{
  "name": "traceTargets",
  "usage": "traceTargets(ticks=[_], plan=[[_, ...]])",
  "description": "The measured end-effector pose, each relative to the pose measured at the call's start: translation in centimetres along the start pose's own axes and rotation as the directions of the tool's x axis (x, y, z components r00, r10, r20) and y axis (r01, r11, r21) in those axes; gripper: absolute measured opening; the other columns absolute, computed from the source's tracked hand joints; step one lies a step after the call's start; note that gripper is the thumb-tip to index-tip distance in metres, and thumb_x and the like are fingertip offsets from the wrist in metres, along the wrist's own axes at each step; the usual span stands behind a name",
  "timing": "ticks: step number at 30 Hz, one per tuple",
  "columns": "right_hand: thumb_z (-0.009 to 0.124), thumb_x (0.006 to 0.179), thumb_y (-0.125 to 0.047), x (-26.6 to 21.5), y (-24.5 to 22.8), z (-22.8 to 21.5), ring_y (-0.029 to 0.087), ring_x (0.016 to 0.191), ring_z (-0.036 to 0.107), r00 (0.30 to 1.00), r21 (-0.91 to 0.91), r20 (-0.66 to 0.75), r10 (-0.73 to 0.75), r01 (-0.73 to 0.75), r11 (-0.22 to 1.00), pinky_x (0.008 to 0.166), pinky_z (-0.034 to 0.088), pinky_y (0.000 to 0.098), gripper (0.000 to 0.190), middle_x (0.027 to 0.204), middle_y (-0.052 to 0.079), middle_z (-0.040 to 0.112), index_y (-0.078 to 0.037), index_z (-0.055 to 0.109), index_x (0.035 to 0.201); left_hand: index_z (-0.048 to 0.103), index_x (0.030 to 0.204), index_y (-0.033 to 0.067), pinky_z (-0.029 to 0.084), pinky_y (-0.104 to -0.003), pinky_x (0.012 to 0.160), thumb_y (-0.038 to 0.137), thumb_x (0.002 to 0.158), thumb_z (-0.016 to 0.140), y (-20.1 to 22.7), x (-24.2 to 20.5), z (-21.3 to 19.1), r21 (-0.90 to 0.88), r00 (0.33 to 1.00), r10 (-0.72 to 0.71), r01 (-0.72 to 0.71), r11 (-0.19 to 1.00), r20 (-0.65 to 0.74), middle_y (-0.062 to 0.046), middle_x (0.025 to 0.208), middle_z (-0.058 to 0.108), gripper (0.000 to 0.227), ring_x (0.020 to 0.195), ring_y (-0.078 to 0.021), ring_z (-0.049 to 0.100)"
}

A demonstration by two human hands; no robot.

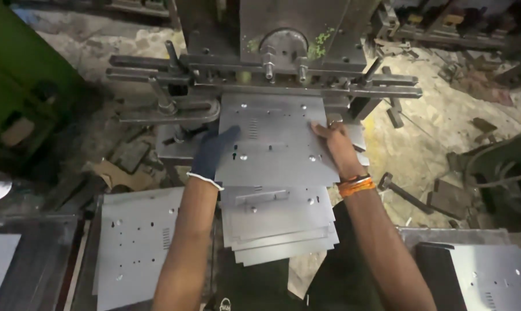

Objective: Manually feeding metal components into a stamping machine and stacking the finished parts.

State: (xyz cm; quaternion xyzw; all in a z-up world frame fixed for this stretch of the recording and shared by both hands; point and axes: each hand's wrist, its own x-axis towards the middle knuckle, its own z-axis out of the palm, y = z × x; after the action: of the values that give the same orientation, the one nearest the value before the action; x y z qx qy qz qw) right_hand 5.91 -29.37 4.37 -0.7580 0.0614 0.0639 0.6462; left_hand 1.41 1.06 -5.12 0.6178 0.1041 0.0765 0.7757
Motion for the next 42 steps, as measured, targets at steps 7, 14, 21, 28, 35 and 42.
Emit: traceTargets(ticks=[7, 14, 21, 28, 35, 42], plan=[[0.082, 0.087, -0.029, 2.8, 4.8, -0.5, 0.007, 0.066, 0.044, 0.985, 0.076, -0.007, -0.175, 0.175, 0.982, 0.059, 0.038, 0.0271, 0.043, 0.071, -0.007, 0.05, -0.013, 0.047, 0.068, 0.075, 0.115, 0.0042, 0.056, -0.03, 0.076, 0.025, 0.086, 0.078, 1.8, -1.5, 0.5, -0.124, 0.997, -0.071, 0.072, 0.99, 0.007, -0.003, 0.101, 0.076, 0.036, 0.084, -0.013, 0.069], [0.073, 0.084, -0.015, -4.3, -0.7, -0.8, 0.006, 0.084, 0.066, 0.953, -0.155, 0.123, -0.276, 0.293, 0.943, 0.072, 0.053, 0.0196, 0.024, 0.093, -0.004, 0.07, -0.009, 0.063, 0.105, 0.075, 0.114, 0.0001, 0.054, -0.032, 0.08, 0.024, 0.09, 0.076, 1.1, -7.4, -1.3, 0.052, 0.984, 0.058, -0.05, 0.997, -0.167, -0.006, 0.102, 0.075, 0.034, 0.089, -0.0165, 0.068], [0.067, 0.088, -0.001, -14.9, 3.2, 9.0, 0.014, 0.085, 0.07, 0.759, 0.101, 0.389, -0.522, 0.528, 0.843, 0.076, 0.062, 0.0307, 0.036, 0.099, 0.005, 0.068, -0.006, 0.059, 0.123, 0.067, 0.128, -0.0005, 0.051, -0.041, 0.097, 0.025, 0.092, 0.076, -3.9, -18.6, -15.5, 0.629, 0.624, 0.471, 0.044, 0.776, -0.624, -0.017, 0.123, 0.072, 0.045, 0.112, -0.0294, 0.068], [0.066, 0.098, -0.01, -26.7, 17.2, 24.9, 0.022, 0.133, 0.053, 0.669, 0.079, 0.733, -0.123, 0.095, 0.992, 0.11, 0.043, 0.0372, 0.045, 0.149, 0.007, 0.052, 0.002, 0.058, 0.14, 0.069, 0.128, 0.0034, 0.049, -0.057, 0.093, 0.063, 0.102, 0.055, -4.0, -28.8, -23.6, 0.495, 0.499, 0.084, 0.797, 0.347, -0.863, -0.03, 0.117, 0.068, 0.067, 0.107, -0.05, 0.064], [0.077, 0.084, -0.018, -29.7, 14.6, 25.8, 0.024, 0.122, 0.061, 0.789, -0.197, 0.554, 0.265, -0.184, 0.963, 0.104, 0.046, 0.035, 0.058, 0.132, 0.012, 0.064, -0.003, 0.058, 0.136, 0.052, 0.152, 0.0189, 0.055, -0.056, 0.091, 0.037, 0.108, 0.037, -7.5, -30.3, -27.7, 0.83, 0.831, -0.019, 0.553, -0.073, -0.556, -0.025, 0.118, 0.072, 0.05, 0.107, -0.0446, 0.07], [0.076, 0.083, -0.013, -27.7, 17.3, 26.7, 0.024, 0.088, 0.077, 0.916, -0.311, 0.313, 0.252, -0.151, 0.938, 0.08, 0.059, 0.0356, 0.03, 0.098, 0.015, 0.079, 0.001, 0.074, 0.11, 0.045, 0.152, 0.0323, 0.052, -0.057, 0.092, 0.037, 0.099, 0.051, -1.6, -30.0, -24.8, 0.805, 0.798, -0.112, 0.593, -0.033, -0.593, -0.028, 0.125, 0.066, 0.053, 0.111, -0.0492, 0.064]])
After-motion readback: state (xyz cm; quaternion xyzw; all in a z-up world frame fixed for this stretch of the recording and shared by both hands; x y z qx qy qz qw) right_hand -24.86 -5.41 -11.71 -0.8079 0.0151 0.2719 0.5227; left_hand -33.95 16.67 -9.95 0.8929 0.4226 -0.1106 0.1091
